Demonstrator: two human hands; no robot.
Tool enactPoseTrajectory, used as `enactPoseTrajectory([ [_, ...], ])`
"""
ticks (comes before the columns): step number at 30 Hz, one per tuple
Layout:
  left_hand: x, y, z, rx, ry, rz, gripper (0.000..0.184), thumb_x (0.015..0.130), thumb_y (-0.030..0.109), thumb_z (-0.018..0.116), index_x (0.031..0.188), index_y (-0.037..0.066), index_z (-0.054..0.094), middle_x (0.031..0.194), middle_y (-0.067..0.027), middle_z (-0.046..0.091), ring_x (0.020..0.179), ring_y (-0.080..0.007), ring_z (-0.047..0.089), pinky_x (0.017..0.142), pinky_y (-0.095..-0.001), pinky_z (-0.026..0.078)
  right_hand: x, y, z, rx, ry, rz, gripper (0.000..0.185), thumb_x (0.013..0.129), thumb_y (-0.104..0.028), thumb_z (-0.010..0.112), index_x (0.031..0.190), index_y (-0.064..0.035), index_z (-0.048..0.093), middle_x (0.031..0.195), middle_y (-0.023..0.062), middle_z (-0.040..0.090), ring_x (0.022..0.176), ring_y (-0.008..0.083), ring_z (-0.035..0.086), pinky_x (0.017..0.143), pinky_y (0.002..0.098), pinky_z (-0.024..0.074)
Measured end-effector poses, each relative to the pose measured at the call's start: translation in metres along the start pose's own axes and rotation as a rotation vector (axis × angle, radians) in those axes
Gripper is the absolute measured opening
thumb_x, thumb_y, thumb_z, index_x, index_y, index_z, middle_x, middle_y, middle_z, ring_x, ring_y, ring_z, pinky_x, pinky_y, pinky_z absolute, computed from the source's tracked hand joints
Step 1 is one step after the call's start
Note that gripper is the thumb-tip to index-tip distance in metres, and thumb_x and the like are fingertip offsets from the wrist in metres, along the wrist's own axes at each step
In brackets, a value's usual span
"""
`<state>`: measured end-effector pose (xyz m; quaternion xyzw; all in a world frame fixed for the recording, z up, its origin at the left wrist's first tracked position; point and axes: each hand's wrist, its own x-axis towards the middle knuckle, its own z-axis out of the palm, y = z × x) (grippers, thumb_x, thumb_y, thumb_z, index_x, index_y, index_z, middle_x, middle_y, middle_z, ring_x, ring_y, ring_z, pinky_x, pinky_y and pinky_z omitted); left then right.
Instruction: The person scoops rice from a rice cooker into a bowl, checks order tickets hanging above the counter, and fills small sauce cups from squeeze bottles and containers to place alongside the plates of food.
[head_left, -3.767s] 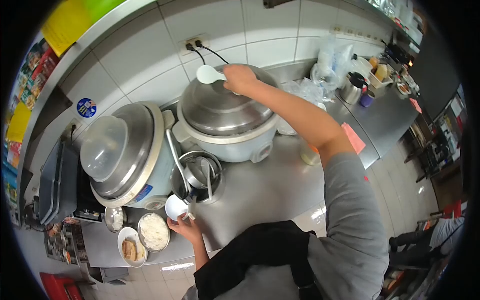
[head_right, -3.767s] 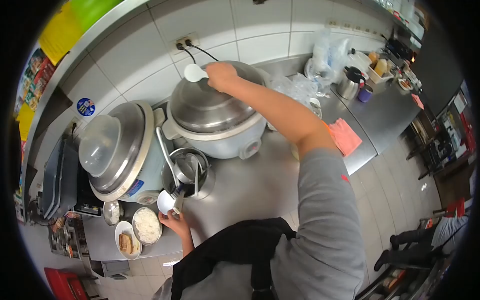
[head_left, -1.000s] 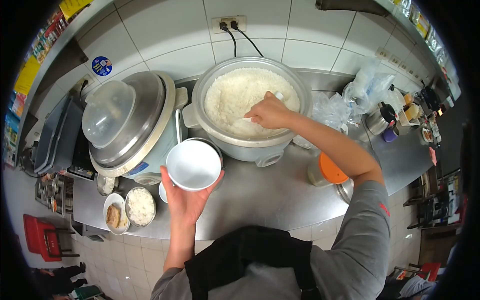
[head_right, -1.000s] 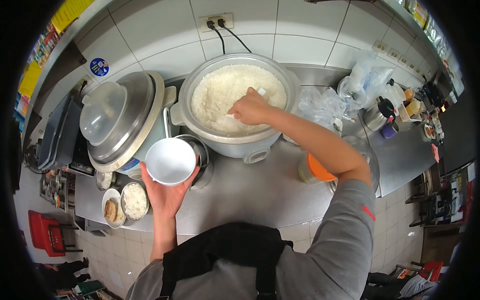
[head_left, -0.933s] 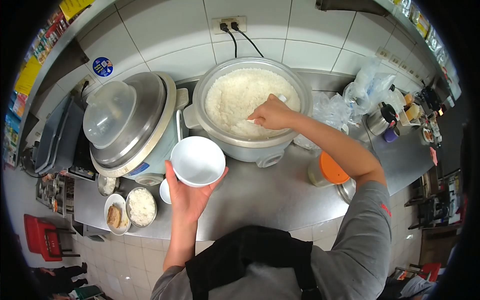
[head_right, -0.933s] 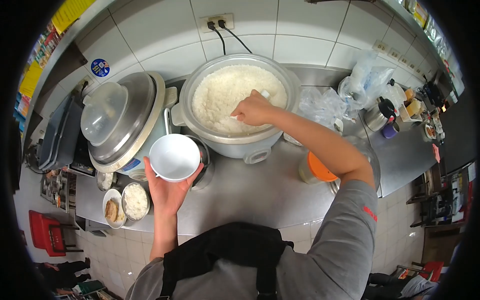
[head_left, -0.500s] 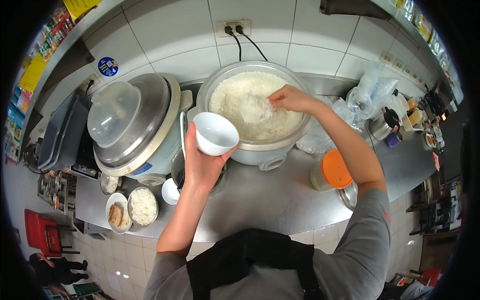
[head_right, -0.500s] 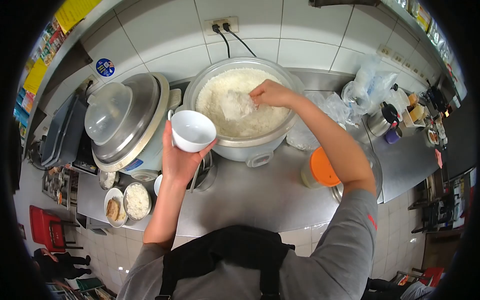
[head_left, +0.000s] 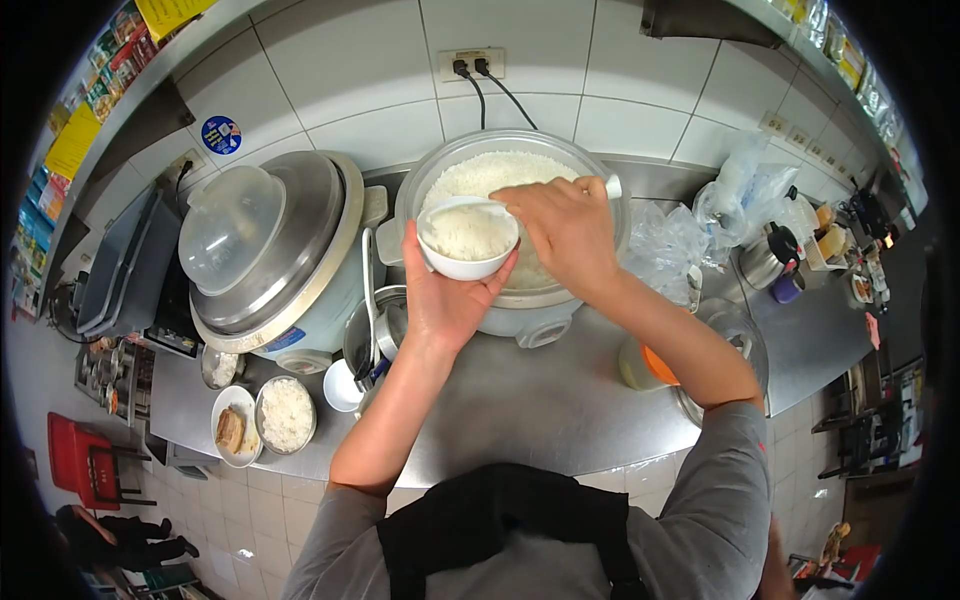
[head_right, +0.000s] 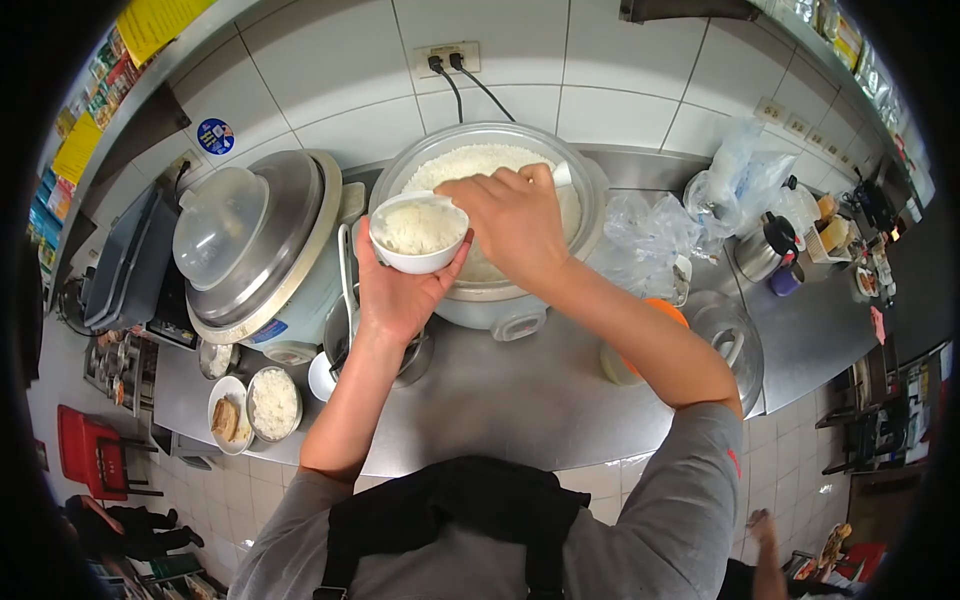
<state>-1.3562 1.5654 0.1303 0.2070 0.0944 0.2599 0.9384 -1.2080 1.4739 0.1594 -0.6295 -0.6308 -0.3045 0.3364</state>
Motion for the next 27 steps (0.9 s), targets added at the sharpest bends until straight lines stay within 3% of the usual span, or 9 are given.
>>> enactPoseTrajectory([
  [5, -0.006, 0.010, -0.004, -0.015, 0.029, 0.032, 0.076, 0.096, 0.066, 0.038, 0.144, 0.008, 0.038, 0.142, -0.0159, 0.045, 0.127, -0.0350, 0.050, 0.105, -0.0464, 0.047, 0.025, 0.009, 0.001, 0.094, -0.104, 0.158, 0.015, 0.092, -0.016, 0.063, 0.104, -0.0183, 0.072, 0.078, 0.0020, 0.068, 0.071, 0.0155, 0.060, 0.077, 0.0353, 0.0329],
  [8, -0.013, 0.015, -0.011, -0.024, 0.037, 0.054, 0.076, 0.096, 0.066, 0.038, 0.144, 0.007, 0.038, 0.142, -0.0166, 0.046, 0.128, -0.0358, 0.050, 0.104, -0.0470, 0.048, 0.038, 0.068, 0.035, -0.156, -0.251, 0.158, 0.016, 0.088, -0.012, 0.064, 0.100, -0.0170, 0.072, 0.075, 0.0034, 0.067, 0.071, 0.0179, 0.062, 0.079, 0.0353, 0.0343],
  [11, -0.020, 0.019, -0.017, -0.046, 0.051, 0.063, 0.076, 0.097, 0.066, 0.039, 0.144, 0.007, 0.038, 0.142, -0.0168, 0.046, 0.127, -0.0362, 0.050, 0.104, -0.0474, 0.048, 0.030, 0.122, 0.083, -0.527, -0.445, 0.041, 0.015, 0.085, -0.008, 0.061, 0.094, -0.0132, 0.071, 0.077, 0.0041, 0.068, 0.082, 0.0185, 0.065, 0.086, 0.0371, 0.0359],
  [14, -0.032, 0.019, -0.017, -0.058, 0.066, 0.070, 0.076, 0.096, 0.066, 0.039, 0.143, 0.006, 0.038, 0.143, -0.0167, 0.046, 0.127, -0.0358, 0.051, 0.104, -0.0481, 0.048, 0.018, 0.148, 0.114, -0.680, -0.418, -0.132, 0.012, 0.085, -0.007, 0.058, 0.086, -0.0120, 0.069, 0.077, 0.0036, 0.069, 0.082, 0.0192, 0.065, 0.090, 0.0365, 0.0360],
  [20, -0.044, 0.021, -0.020, -0.030, 0.101, 0.097, 0.077, 0.096, 0.066, 0.041, 0.144, 0.007, 0.038, 0.144, -0.0157, 0.045, 0.129, -0.0333, 0.050, 0.105, -0.0500, 0.046, 0.010, 0.135, 0.125, -0.593, -0.664, -0.245, 0.010, 0.083, -0.007, 0.059, 0.080, -0.0134, 0.067, 0.075, 0.0029, 0.067, 0.083, 0.0190, 0.064, 0.091, 0.0350, 0.0358],
  [27, -0.059, 0.027, -0.024, -0.013, 0.115, 0.116, 0.077, 0.095, 0.067, 0.043, 0.144, 0.008, 0.038, 0.144, -0.0148, 0.045, 0.129, -0.0323, 0.049, 0.104, -0.0502, 0.047, -0.016, 0.112, 0.091, -0.386, -0.620, -0.213, 0.010, 0.077, -0.007, 0.064, 0.083, -0.0128, 0.070, 0.070, 0.0032, 0.065, 0.079, 0.0198, 0.063, 0.090, 0.0347, 0.0349],
])
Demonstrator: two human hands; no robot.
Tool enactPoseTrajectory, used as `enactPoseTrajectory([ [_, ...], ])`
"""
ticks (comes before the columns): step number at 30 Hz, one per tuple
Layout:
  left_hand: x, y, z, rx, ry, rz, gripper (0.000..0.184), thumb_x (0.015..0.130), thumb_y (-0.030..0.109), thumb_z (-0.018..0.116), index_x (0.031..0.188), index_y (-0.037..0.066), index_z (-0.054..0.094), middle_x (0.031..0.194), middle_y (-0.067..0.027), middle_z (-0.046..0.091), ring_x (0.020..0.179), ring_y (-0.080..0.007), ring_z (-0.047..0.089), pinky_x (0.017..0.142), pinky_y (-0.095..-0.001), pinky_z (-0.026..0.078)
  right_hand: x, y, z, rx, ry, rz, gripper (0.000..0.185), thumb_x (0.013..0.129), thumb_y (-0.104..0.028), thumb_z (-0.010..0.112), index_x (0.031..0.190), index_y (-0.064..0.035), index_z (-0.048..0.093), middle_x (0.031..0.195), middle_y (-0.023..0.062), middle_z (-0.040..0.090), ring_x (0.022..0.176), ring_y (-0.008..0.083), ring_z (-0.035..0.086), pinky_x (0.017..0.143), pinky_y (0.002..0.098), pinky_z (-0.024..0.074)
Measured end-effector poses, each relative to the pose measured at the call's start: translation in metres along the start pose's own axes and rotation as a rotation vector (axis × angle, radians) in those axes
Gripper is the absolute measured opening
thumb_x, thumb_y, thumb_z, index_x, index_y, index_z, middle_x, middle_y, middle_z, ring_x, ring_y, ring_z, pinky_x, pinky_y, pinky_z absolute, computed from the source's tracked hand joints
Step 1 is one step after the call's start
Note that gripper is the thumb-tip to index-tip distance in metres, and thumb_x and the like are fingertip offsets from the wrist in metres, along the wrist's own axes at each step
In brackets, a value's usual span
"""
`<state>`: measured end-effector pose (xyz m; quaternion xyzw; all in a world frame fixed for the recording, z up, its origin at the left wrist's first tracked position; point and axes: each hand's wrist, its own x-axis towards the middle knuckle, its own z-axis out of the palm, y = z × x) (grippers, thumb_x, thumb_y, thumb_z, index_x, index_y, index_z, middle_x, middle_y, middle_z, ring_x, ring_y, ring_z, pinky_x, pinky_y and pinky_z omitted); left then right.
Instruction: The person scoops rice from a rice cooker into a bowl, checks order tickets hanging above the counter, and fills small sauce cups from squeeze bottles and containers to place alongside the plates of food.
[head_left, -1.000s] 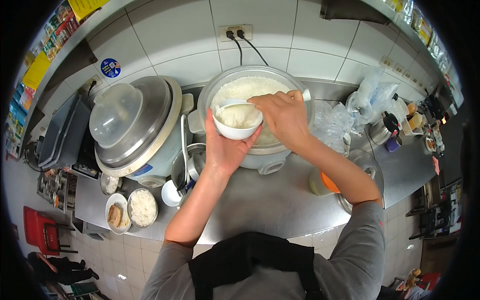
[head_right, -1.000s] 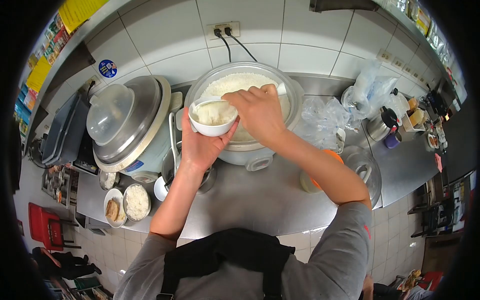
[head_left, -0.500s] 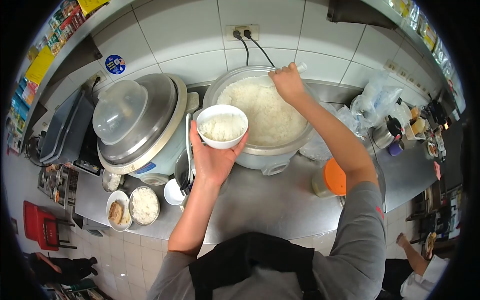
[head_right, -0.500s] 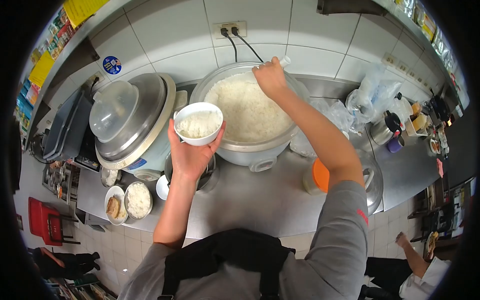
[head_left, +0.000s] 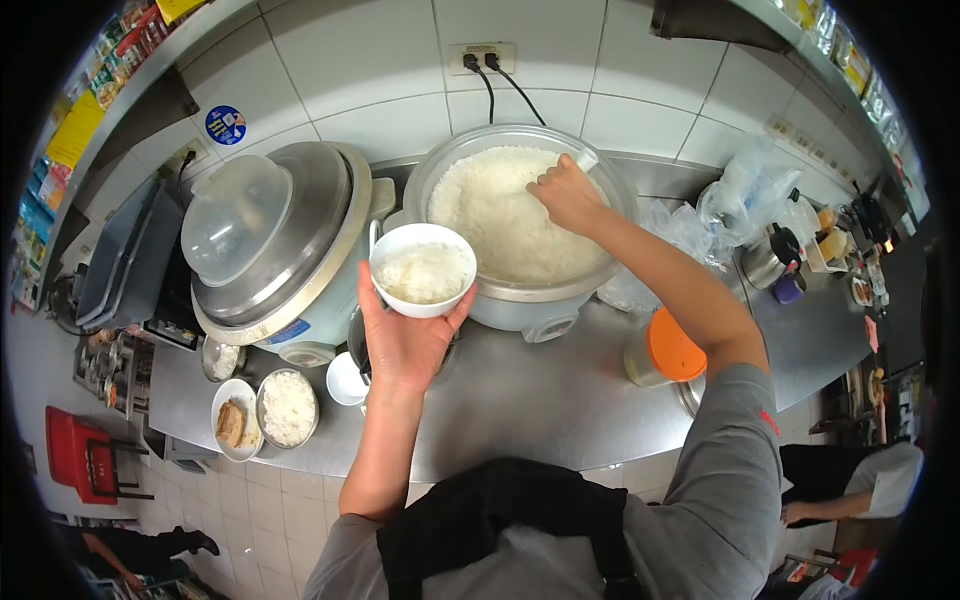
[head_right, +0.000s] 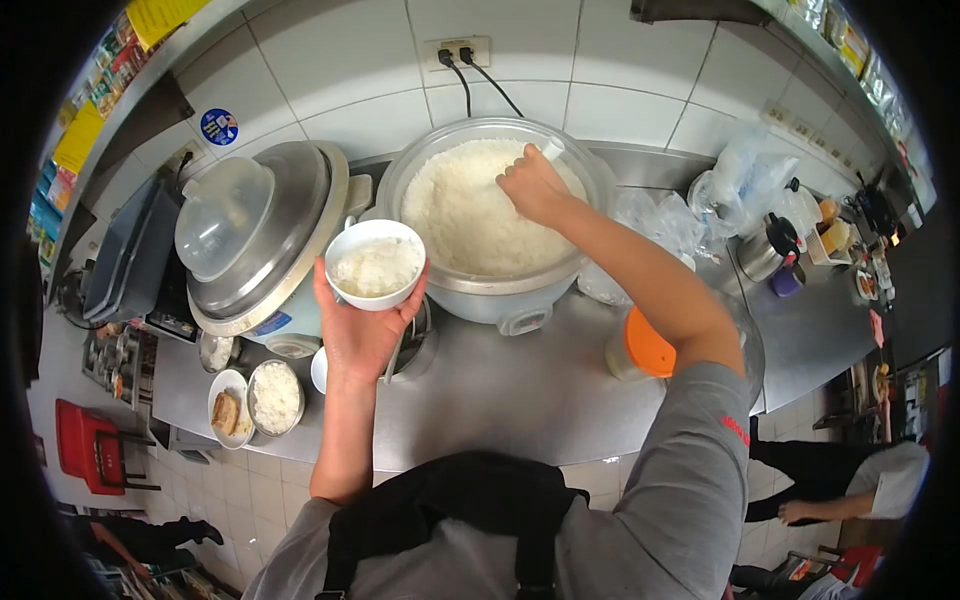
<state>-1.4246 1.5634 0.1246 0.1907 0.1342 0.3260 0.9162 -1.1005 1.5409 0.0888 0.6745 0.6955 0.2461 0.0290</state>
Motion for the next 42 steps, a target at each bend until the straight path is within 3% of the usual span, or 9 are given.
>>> enactPoseTrajectory([
  [8, -0.001, -0.005, 0.001, 0.007, -0.014, -0.022, 0.080, 0.094, 0.068, 0.043, 0.144, 0.007, 0.038, 0.143, -0.0151, 0.045, 0.128, -0.0322, 0.050, 0.104, -0.0489, 0.047, -0.041, -0.013, -0.018, 0.198, -0.308, 0.054, 0.028, 0.077, -0.008, 0.064, 0.101, -0.0172, 0.076, 0.071, 0.0054, 0.066, 0.078, 0.0208, 0.062, 0.089, 0.0366, 0.0338],
  [11, -0.001, -0.005, 0.004, 0.014, -0.021, -0.036, 0.080, 0.094, 0.068, 0.043, 0.144, 0.007, 0.038, 0.143, -0.0152, 0.045, 0.128, -0.0321, 0.050, 0.104, -0.0488, 0.047, -0.048, -0.017, -0.011, 0.611, -0.164, 0.034, 0.015, 0.075, -0.007, 0.063, 0.083, -0.0149, 0.074, 0.066, 0.0074, 0.063, 0.072, 0.0235, 0.061, 0.087, 0.0380, 0.0330],
  [14, -0.001, -0.007, 0.006, 0.031, -0.019, -0.042, 0.079, 0.094, 0.068, 0.043, 0.144, 0.007, 0.038, 0.142, -0.0154, 0.045, 0.127, -0.0319, 0.051, 0.104, -0.0489, 0.048, -0.039, -0.017, -0.015, 0.632, -0.309, -0.004, 0.009, 0.074, -0.005, 0.061, 0.066, -0.0098, 0.062, 0.060, 0.0099, 0.057, 0.064, 0.0262, 0.056, 0.080, 0.0395, 0.0360],
  [20, 0.004, -0.005, 0.004, 0.131, -0.007, 0.016, 0.077, 0.095, 0.066, 0.044, 0.142, 0.006, 0.038, 0.141, -0.0160, 0.045, 0.128, -0.0312, 0.051, 0.104, -0.0490, 0.048, -0.026, 0.012, -0.009, 0.965, -0.575, 0.043, 0.018, 0.075, -0.004, 0.059, 0.062, -0.0037, 0.046, 0.055, 0.0065, 0.038, 0.056, 0.0149, 0.041, 0.056, 0.0339, 0.0362],
  [26, 0.023, -0.011, 0.008, 0.252, 0.036, 0.034, 0.078, 0.096, 0.066, 0.043, 0.145, 0.006, 0.034, 0.143, -0.0158, 0.043, 0.130, -0.0311, 0.048, 0.106, -0.0486, 0.045, -0.022, 0.034, -0.039, 1.216, -0.391, 0.334, 0.026, 0.085, -0.010, 0.065, 0.065, -0.0031, 0.049, 0.062, -0.0038, 0.042, 0.060, 0.0103, 0.041, 0.055, 0.0302, 0.0367],
  [32, 0.050, -0.028, 0.018, 0.185, 0.003, -0.056, 0.073, 0.099, 0.063, 0.037, 0.145, 0.006, 0.034, 0.144, -0.0174, 0.043, 0.130, -0.0354, 0.048, 0.107, -0.0503, 0.046, -0.016, 0.015, -0.071, 1.496, -0.027, 0.612, 0.014, 0.086, -0.014, 0.068, 0.098, -0.0061, 0.071, 0.073, 0.0005, 0.062, 0.061, 0.0088, 0.052, 0.060, 0.0291, 0.0429],
  [35, 0.057, -0.035, 0.024, 0.129, -0.102, -0.097, 0.074, 0.100, 0.062, 0.035, 0.146, 0.005, 0.033, 0.144, -0.0175, 0.043, 0.131, -0.0365, 0.047, 0.108, -0.0495, 0.045, -0.024, -0.025, -0.100, 1.386, 0.149, 0.613, 0.027, 0.088, -0.013, 0.068, 0.115, -0.0107, 0.070, 0.092, 0.0047, 0.072, 0.067, 0.0140, 0.059, 0.069, 0.0301, 0.0450],
  [38, 0.060, -0.037, 0.028, 0.095, -0.151, -0.124, 0.073, 0.099, 0.064, 0.034, 0.146, 0.008, 0.034, 0.145, -0.0142, 0.042, 0.130, -0.0314, 0.048, 0.108, -0.0485, 0.045, -0.039, -0.055, -0.117, 0.604, 0.325, 0.386, 0.030, 0.087, -0.009, 0.066, 0.117, -0.0123, 0.069, 0.105, 0.0058, 0.073, 0.073, 0.0207, 0.062, 0.079, 0.0328, 0.0460],
  [42, 0.064, -0.035, 0.030, 0.094, -0.145, -0.090, 0.072, 0.100, 0.062, 0.033, 0.146, 0.007, 0.034, 0.145, -0.0150, 0.042, 0.131, -0.0335, 0.047, 0.109, -0.0498, 0.044, -0.049, -0.074, -0.115, 0.458, 0.430, 0.216, 0.033, 0.085, -0.005, 0.063, 0.116, -0.0141, 0.071, 0.113, 0.0040, 0.072, 0.080, 0.0255, 0.064, 0.088, 0.0358, 0.0452],
])
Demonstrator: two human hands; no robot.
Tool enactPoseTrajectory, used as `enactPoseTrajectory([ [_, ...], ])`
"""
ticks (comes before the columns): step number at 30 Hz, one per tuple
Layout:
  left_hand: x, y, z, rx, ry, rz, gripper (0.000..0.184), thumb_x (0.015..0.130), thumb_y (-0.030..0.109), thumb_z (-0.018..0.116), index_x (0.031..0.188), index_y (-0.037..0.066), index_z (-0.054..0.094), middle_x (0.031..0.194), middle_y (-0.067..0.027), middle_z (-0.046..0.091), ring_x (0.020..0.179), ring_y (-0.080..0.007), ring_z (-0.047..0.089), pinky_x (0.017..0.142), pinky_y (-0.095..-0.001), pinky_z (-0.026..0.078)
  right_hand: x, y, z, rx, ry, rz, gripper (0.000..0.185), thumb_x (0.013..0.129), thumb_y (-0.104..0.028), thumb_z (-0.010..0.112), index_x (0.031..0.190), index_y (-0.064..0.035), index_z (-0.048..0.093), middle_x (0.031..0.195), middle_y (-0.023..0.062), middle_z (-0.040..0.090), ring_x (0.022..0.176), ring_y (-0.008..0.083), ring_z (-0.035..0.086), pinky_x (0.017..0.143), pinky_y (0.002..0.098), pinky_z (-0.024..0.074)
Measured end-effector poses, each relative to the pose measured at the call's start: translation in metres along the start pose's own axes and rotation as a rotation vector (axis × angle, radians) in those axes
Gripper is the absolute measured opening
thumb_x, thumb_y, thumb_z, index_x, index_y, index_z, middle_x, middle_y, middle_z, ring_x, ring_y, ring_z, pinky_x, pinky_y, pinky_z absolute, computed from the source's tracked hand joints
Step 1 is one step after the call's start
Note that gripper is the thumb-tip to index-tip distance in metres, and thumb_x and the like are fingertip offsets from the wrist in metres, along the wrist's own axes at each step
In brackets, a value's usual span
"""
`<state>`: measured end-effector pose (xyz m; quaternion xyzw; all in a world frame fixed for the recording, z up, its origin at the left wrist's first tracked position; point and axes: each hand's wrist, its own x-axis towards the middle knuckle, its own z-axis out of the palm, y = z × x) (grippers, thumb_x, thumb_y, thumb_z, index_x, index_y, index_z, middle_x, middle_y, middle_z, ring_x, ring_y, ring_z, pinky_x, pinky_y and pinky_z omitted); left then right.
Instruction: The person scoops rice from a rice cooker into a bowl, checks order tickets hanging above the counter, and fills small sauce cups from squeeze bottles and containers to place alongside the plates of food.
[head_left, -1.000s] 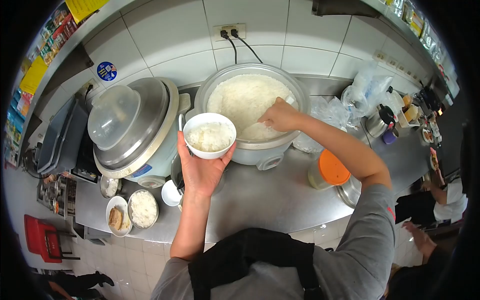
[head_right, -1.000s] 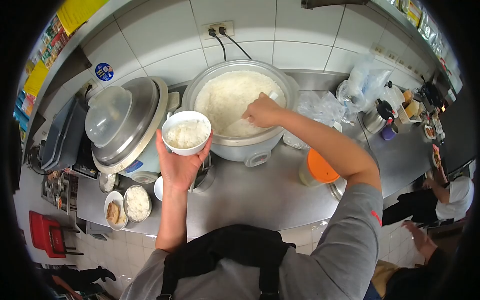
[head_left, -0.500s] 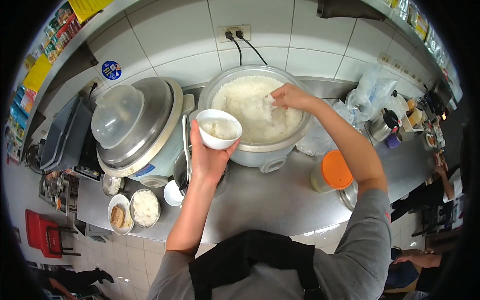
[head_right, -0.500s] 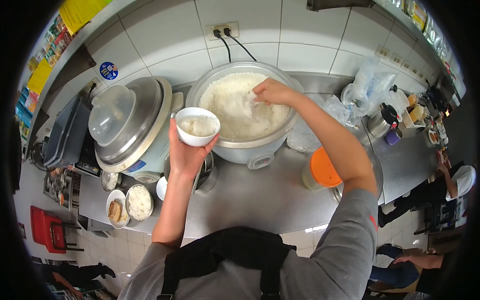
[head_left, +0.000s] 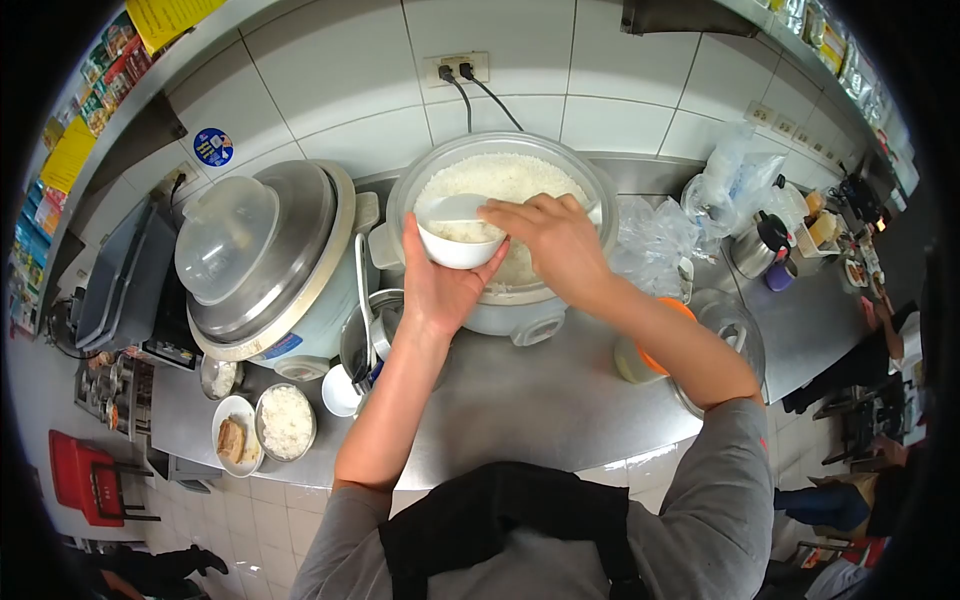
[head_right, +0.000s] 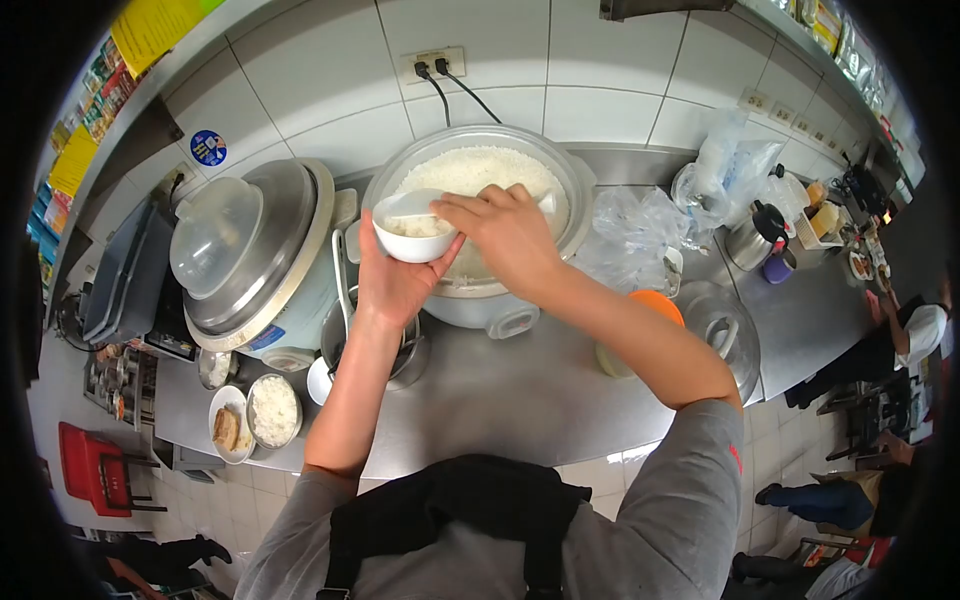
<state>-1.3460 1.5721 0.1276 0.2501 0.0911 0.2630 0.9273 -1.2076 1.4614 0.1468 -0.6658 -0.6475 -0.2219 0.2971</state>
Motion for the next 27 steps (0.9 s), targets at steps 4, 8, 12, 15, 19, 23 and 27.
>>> enactPoseTrajectory([
  [4, 0.006, -0.002, -0.005, -0.012, 0.047, 0.018, 0.069, 0.101, 0.059, 0.030, 0.146, 0.006, 0.034, 0.146, -0.0161, 0.042, 0.132, -0.0367, 0.046, 0.110, -0.0508, 0.043, 0.005, 0.013, 0.005, 0.299, -0.129, 0.234, 0.035, 0.087, -0.001, 0.062, 0.119, -0.0125, 0.069, 0.116, 0.0043, 0.071, 0.089, 0.0211, 0.065, 0.086, 0.0349, 0.0494],
  [8, 0.012, 0.001, -0.004, -0.084, 0.018, 0.066, 0.070, 0.100, 0.061, 0.030, 0.144, 0.008, 0.038, 0.145, -0.0145, 0.044, 0.131, -0.0350, 0.047, 0.108, -0.0485, 0.045, 0.033, 0.035, -0.012, 0.632, -0.077, 0.374, 0.036, 0.087, 0.000, 0.063, 0.122, -0.0085, 0.067, 0.110, 0.0039, 0.073, 0.089, 0.0148, 0.064, 0.088, 0.0318, 0.0510],
  [12, 0.021, 0.012, -0.022, -0.024, 0.056, 0.034, 0.070, 0.097, 0.064, 0.034, 0.143, 0.011, 0.042, 0.144, -0.0124, 0.046, 0.127, -0.0325, 0.050, 0.103, -0.0436, 0.047, 0.040, 0.036, -0.028, 0.705, -0.069, 0.446, 0.031, 0.086, -0.002, 0.066, 0.116, -0.0092, 0.070, 0.105, 0.0043, 0.074, 0.090, 0.0182, 0.066, 0.083, 0.0324, 0.0520],
  [15, 0.025, 0.017, -0.033, -0.001, 0.096, 0.096, 0.069, 0.096, 0.064, 0.037, 0.143, 0.013, 0.044, 0.143, -0.0115, 0.048, 0.127, -0.0314, 0.050, 0.103, -0.0421, 0.045, 0.029, 0.040, -0.035, 0.635, -0.113, 0.474, 0.030, 0.086, -0.006, 0.069, 0.116, -0.0091, 0.070, 0.105, 0.0067, 0.073, 0.091, 0.0205, 0.066, 0.084, 0.0329, 0.0519],
  [19, 0.022, 0.033, -0.037, -0.041, 0.129, 0.177, 0.068, 0.095, 0.062, 0.040, 0.142, 0.013, 0.044, 0.143, -0.0111, 0.047, 0.129, -0.0315, 0.047, 0.108, -0.0436, 0.039, -0.005, 0.032, -0.050, 0.475, -0.492, 0.396, 0.031, 0.084, -0.011, 0.071, 0.115, -0.0088, 0.070, 0.107, 0.0107, 0.073, 0.093, 0.0243, 0.068, 0.085, 0.0343, 0.0520],
  [23, 0.016, 0.044, -0.045, -0.088, 0.087, 0.199, 0.070, 0.095, 0.059, 0.042, 0.145, 0.009, 0.041, 0.146, -0.0151, 0.044, 0.130, -0.0351, 0.046, 0.108, -0.0461, 0.040, -0.036, 0.024, -0.022, 0.532, -0.476, 0.424, 0.032, 0.084, -0.013, 0.071, 0.115, -0.0086, 0.070, 0.108, 0.0124, 0.072, 0.099, 0.0288, 0.068, 0.085, 0.0363, 0.0527],
  [27, 0.006, 0.043, -0.041, -0.154, 0.026, 0.190, 0.070, 0.096, 0.056, 0.044, 0.146, 0.007, 0.037, 0.148, -0.0174, 0.041, 0.133, -0.0383, 0.044, 0.110, -0.0488, 0.039, -0.013, 0.062, 0.003, 0.120, -0.330, 0.556, 0.030, 0.083, -0.007, 0.065, 0.111, -0.0118, 0.072, 0.097, 0.0110, 0.073, 0.094, 0.0260, 0.068, 0.089, 0.0389, 0.0460],
])
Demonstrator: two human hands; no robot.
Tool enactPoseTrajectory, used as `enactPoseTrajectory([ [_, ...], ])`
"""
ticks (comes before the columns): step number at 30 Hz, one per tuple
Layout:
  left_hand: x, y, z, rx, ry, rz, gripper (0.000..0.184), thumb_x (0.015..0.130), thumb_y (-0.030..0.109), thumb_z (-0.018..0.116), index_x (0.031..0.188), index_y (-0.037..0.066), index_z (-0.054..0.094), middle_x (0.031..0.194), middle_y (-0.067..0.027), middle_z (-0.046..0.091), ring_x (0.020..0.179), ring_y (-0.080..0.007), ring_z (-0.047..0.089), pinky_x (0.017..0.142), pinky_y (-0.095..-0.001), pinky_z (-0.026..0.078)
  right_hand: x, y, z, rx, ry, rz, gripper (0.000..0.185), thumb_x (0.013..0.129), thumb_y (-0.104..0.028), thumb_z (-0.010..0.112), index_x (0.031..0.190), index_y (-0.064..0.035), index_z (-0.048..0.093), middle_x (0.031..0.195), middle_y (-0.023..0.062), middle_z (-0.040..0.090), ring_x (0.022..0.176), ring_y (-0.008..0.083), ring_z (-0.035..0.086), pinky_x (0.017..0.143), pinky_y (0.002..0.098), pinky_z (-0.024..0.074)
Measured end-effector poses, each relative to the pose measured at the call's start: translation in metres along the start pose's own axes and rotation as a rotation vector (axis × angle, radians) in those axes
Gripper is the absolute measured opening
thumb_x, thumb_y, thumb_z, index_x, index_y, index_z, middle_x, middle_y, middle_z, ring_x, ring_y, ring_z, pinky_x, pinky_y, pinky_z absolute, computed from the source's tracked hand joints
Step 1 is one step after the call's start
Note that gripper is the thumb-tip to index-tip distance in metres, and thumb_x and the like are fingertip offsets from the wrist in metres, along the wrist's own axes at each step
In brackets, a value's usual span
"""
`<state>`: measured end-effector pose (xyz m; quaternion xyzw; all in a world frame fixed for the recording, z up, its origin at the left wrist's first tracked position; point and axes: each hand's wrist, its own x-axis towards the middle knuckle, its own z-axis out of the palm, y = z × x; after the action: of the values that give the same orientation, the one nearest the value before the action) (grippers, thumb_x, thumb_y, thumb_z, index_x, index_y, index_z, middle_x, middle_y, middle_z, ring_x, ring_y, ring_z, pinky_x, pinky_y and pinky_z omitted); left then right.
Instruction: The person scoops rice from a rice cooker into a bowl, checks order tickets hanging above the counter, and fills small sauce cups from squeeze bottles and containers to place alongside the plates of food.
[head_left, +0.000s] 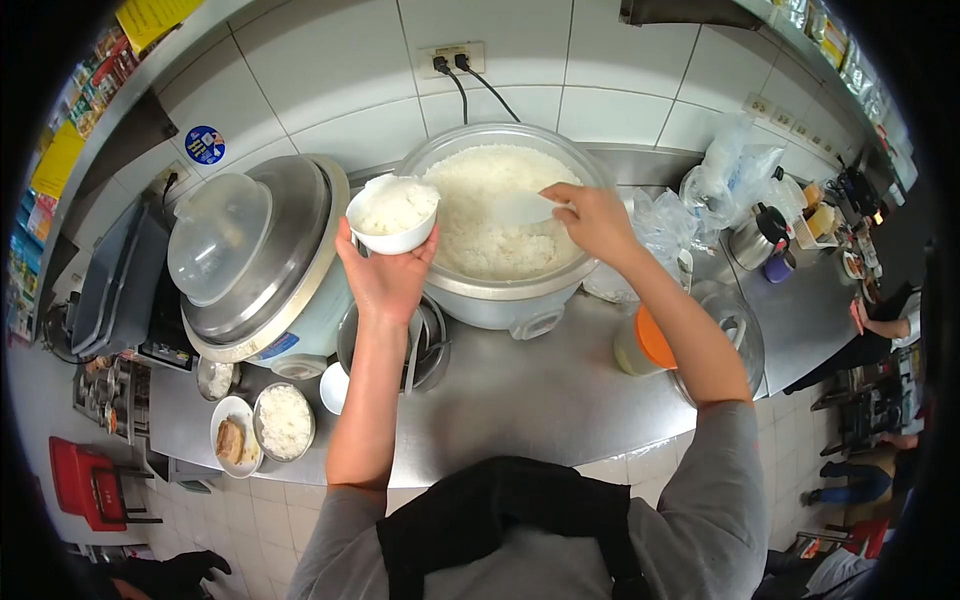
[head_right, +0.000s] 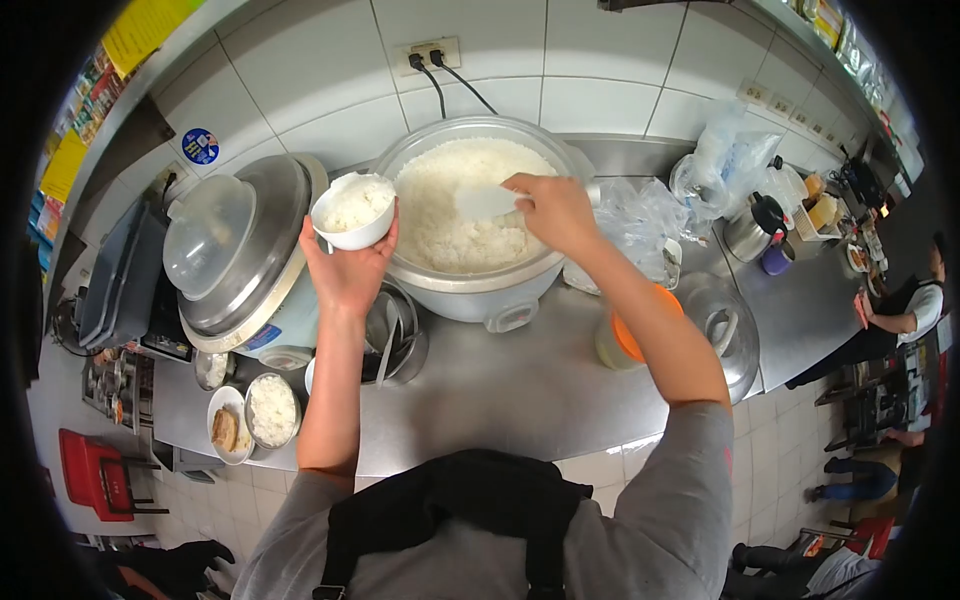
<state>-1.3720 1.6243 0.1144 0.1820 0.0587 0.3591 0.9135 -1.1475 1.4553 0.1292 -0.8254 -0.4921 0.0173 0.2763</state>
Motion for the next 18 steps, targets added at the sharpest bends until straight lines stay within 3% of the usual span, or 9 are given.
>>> enactPoseTrajectory([
  [2, -0.007, -0.002, 0.002, -0.039, -0.024, 0.003, 0.069, 0.097, 0.053, 0.045, 0.147, 0.006, 0.036, 0.149, -0.0178, 0.040, 0.134, -0.0400, 0.042, 0.112, -0.0505, 0.039, 0.025, 0.023, 0.011, -0.379, 0.021, -0.104, 0.030, 0.083, -0.007, 0.063, 0.110, -0.0127, 0.072, 0.091, 0.0094, 0.072, 0.090, 0.0235, 0.067, 0.090, 0.0390, 0.0412],
  [5, -0.017, -0.003, 0.008, -0.095, -0.047, 0.005, 0.069, 0.097, 0.052, 0.048, 0.147, 0.007, 0.036, 0.150, -0.0179, 0.039, 0.136, -0.0421, 0.040, 0.114, -0.0522, 0.038, 0.046, 0.046, 0.037, -0.605, -0.162, -0.215, 0.032, 0.077, -0.002, 0.058, 0.102, -0.0146, 0.074, 0.085, 0.0080, 0.071, 0.083, 0.0214, 0.067, 0.097, 0.0393, 0.0330],
  [8, -0.026, -0.001, 0.006, -0.095, -0.062, 0.015, 0.072, 0.096, 0.057, 0.048, 0.148, 0.008, 0.035, 0.151, -0.0171, 0.039, 0.136, -0.0428, 0.039, 0.115, -0.0524, 0.037, 0.037, 0.015, 0.027, -0.638, -0.402, -0.270, 0.032, 0.079, -0.004, 0.059, 0.105, -0.0133, 0.074, 0.085, 0.0074, 0.071, 0.082, 0.0210, 0.065, 0.098, 0.0389, 0.0324],
  [18, -0.044, -0.004, 0.004, 0.125, -0.014, -0.091, 0.081, 0.095, 0.070, 0.038, 0.147, 0.008, 0.037, 0.143, -0.0160, 0.048, 0.127, -0.0384, 0.052, 0.101, -0.0447, 0.050, 0.040, 0.011, 0.028, -0.408, -0.625, -0.389, 0.036, 0.077, -0.004, 0.055, 0.104, -0.0122, 0.077, 0.079, 0.0101, 0.071, 0.081, 0.0219, 0.063, 0.097, 0.0363, 0.0339],
])
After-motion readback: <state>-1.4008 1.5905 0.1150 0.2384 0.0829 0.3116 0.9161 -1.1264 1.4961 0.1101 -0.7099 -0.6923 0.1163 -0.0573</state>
